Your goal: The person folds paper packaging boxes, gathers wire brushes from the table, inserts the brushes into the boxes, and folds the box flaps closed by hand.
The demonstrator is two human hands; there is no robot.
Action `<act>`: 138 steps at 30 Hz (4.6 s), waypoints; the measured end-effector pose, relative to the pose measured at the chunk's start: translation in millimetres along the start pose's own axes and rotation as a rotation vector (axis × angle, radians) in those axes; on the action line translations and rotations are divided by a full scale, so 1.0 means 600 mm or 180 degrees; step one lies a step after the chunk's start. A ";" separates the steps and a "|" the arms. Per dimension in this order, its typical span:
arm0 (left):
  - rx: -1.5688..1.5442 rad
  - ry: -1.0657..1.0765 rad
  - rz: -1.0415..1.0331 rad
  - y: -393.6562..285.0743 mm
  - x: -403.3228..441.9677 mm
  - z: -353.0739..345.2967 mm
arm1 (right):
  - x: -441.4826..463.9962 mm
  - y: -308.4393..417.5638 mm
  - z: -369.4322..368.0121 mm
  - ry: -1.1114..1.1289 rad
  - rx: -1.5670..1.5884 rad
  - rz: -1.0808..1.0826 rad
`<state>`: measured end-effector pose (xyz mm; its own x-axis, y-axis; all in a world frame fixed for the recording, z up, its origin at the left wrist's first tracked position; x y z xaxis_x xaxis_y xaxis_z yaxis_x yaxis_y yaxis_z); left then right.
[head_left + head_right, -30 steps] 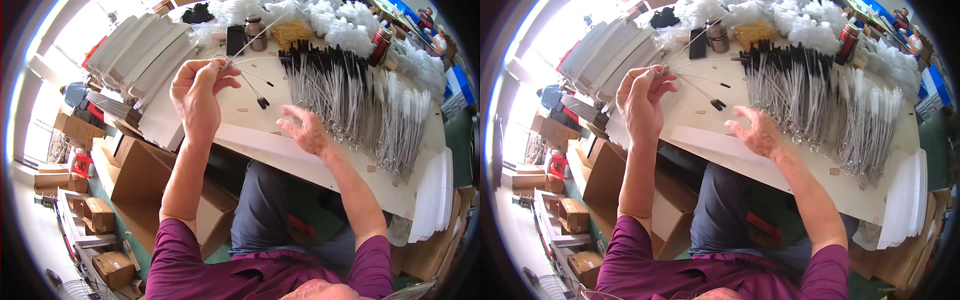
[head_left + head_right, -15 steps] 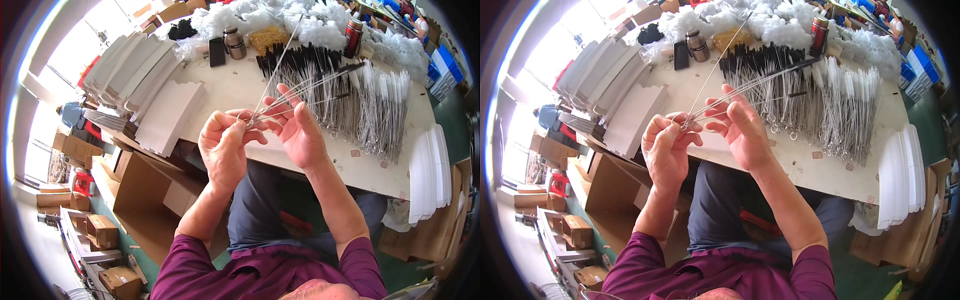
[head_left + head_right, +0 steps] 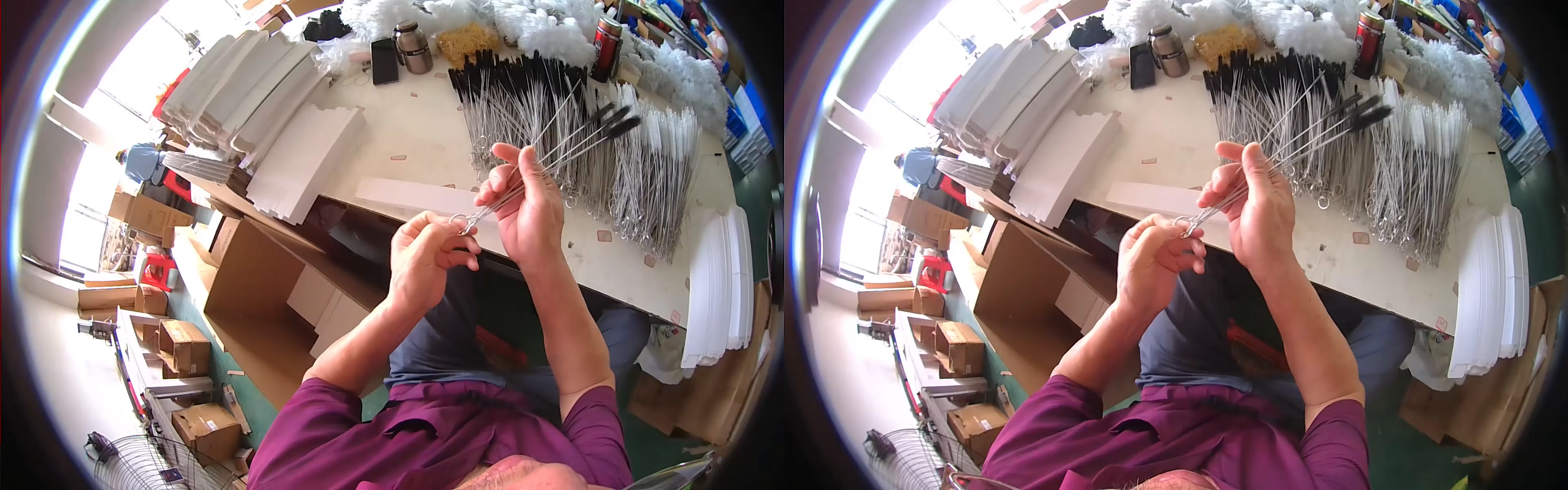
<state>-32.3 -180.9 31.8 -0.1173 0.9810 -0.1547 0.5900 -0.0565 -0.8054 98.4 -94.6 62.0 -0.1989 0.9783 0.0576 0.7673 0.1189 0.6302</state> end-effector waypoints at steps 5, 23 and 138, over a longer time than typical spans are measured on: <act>-0.0516 0.0189 0.1074 0.101 0.002 0.004 | -0.011 0.016 0.028 -0.0068 -0.0074 0.0107; 0.1394 0.0774 -0.1104 0.063 -0.026 -0.057 | -0.019 -0.023 0.115 -0.0659 0.1083 -0.0455; 0.2347 0.1555 -0.0402 0.051 0.021 -0.037 | -0.190 0.097 0.080 0.0788 -0.5676 0.1151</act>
<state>1.7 -166.4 18.1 0.3062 0.9481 0.0855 -0.0877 0.1175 -0.9892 195.1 -191.3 55.2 -0.3919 0.8480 0.3567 -0.6640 -0.5292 0.5283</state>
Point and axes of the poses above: each hand's wrist, its own x-axis towards the middle knuckle, its own z-axis out of the back of the hand, y = z × x, the point moved 10 cm from there along x, towards the middle knuckle, and after that the axes turned 1 degree about -y, right-handed, at the moved point
